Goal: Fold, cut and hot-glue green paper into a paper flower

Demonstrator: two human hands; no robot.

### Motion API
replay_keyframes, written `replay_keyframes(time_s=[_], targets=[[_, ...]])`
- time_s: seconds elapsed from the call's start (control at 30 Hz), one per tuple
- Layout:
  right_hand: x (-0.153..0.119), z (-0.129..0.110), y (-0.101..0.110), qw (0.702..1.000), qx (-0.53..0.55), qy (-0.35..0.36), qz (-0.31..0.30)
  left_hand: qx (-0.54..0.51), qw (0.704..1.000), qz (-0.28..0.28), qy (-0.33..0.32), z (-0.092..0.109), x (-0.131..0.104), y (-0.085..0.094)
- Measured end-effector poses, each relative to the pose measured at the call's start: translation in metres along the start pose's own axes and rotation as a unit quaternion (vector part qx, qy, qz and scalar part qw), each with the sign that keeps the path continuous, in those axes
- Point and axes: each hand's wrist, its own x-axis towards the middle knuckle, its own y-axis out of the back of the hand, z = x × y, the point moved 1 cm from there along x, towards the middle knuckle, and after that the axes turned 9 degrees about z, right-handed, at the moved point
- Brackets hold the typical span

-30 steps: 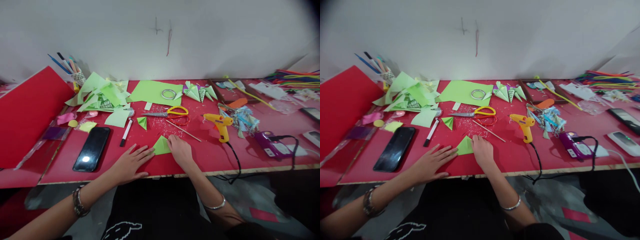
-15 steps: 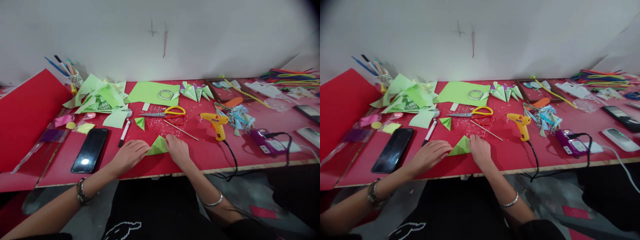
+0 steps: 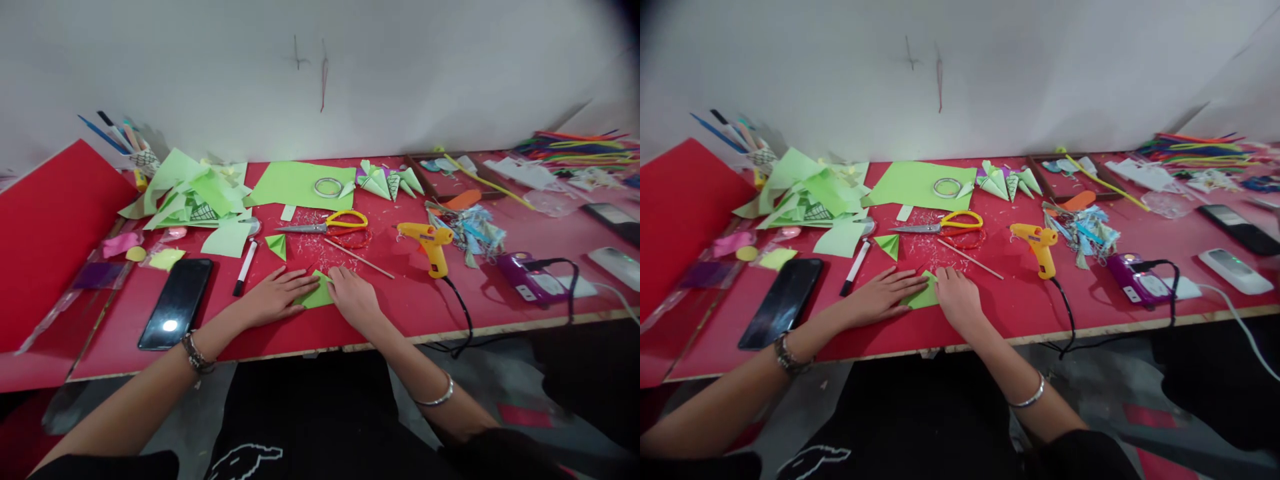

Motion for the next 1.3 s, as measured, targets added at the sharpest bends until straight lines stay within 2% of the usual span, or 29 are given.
replay_keyframes(time_s=[0.17, 0.27, 0.5, 0.9, 1.03, 1.17, 1.3], targets=[[-0.028, -0.002, 0.003, 0.982, 0.015, 0.165, 0.092, 0.006, 1.000, 0.009, 0.007, 0.002, 0.000, -0.003], [-0.041, -0.005, 0.002, 0.970, 0.055, 0.217, 0.092, 0.005, 1.000, 0.015, 0.006, 0.002, -0.001, -0.003], [-0.043, 0.007, 0.003, 0.977, 0.110, 0.173, 0.062, 0.004, 1.000, 0.005, 0.004, 0.002, -0.001, -0.002], [-0.050, 0.049, -0.004, 0.974, 0.133, 0.134, 0.122, 0.016, 1.000, -0.020, 0.000, 0.002, 0.000, 0.000], [-0.054, 0.060, -0.006, 0.976, 0.145, 0.112, 0.119, 0.022, 0.999, -0.025, 0.004, 0.005, 0.002, 0.004], [-0.055, 0.064, -0.007, 0.975, 0.153, 0.101, 0.122, 0.023, 1.000, -0.016, 0.005, 0.012, 0.004, 0.008], [-0.053, 0.069, -0.007, 0.971, 0.155, 0.099, 0.150, 0.002, 1.000, 0.022, 0.021, 0.015, 0.007, 0.009]])
